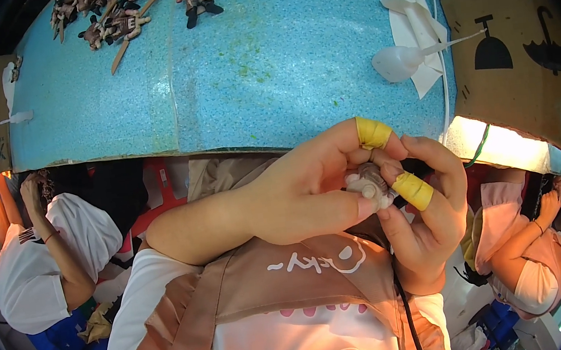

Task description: The person assembles toy figurines by applying glue from a squeeze bottle to the parts, attaching heads and accessories to the figurine bodies by hand, and placing the assembled figurines on the table.

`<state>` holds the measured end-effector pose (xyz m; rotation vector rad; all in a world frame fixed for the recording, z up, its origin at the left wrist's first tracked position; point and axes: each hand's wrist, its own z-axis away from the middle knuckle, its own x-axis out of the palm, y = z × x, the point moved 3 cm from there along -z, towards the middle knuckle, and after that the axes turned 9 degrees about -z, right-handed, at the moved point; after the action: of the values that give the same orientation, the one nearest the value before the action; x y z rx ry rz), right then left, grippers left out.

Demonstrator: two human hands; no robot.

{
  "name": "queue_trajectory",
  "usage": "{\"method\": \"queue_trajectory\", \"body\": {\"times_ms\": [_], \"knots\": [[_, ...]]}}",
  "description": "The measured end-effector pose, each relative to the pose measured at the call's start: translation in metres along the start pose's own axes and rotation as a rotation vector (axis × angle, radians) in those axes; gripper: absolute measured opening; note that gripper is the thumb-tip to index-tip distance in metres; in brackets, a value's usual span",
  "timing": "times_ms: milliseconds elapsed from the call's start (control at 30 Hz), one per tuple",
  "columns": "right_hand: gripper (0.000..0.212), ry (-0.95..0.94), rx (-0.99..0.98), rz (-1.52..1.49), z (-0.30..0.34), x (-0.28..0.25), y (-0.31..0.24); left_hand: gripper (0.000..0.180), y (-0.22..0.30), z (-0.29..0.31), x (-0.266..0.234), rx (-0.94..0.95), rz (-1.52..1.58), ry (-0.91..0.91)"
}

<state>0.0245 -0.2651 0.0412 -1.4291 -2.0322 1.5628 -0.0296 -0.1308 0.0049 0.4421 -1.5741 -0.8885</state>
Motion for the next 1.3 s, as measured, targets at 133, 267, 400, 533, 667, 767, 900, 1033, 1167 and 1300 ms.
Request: {"method": "queue_trajectory", "body": {"times_ms": [133,267,400,533,667,767,900,1033,1167,1300], "knots": [[0.041,-0.095,-0.036,0.037,-0.003,0.001,0.002,0.049,0.003,0.002,0.000,0.006,-0.043,0.046],[0.067,0.214,0.022,-0.188,0.007,-0.008,0.017,0.051,0.027,0.010,-0.015,-0.078,-0.260,0.132],[0.060,0.251,0.135,0.081,-0.007,-0.010,0.031,0.042,0.077,0.010,-0.042,-0.439,-0.751,0.215],[0.057,0.125,0.080,0.217,-0.026,0.003,0.043,0.047,0.177,-0.013,-0.114,0.104,-1.316,0.274],[0.057,0.132,0.048,0.273,-0.032,0.010,0.051,0.044,0.223,-0.005,-0.118,0.429,-0.835,0.554],[0.054,0.147,0.051,0.275,-0.034,0.013,0.055,0.041,0.200,-0.003,-0.121,0.206,-1.182,0.819],[0.041,0.146,0.085,0.350,-0.037,0.014,0.053,0.034,0.144,0.007,-0.125,-0.196,-2.063,0.936],[0.031,0.139,0.087,0.397,-0.036,0.014,0.052,0.027,0.127,0.008,-0.109,0.084,-2.009,0.868],[0.030,0.297,0.159,-0.025,-0.025,0.007,0.058,0.029,0.114,0.007,-0.091,0.088,-2.033,0.814],[0.041,0.323,0.230,-0.738,-0.008,-0.004,0.044,0.031,0.082,0.006,-0.066,0.156,-1.039,0.622]]}}
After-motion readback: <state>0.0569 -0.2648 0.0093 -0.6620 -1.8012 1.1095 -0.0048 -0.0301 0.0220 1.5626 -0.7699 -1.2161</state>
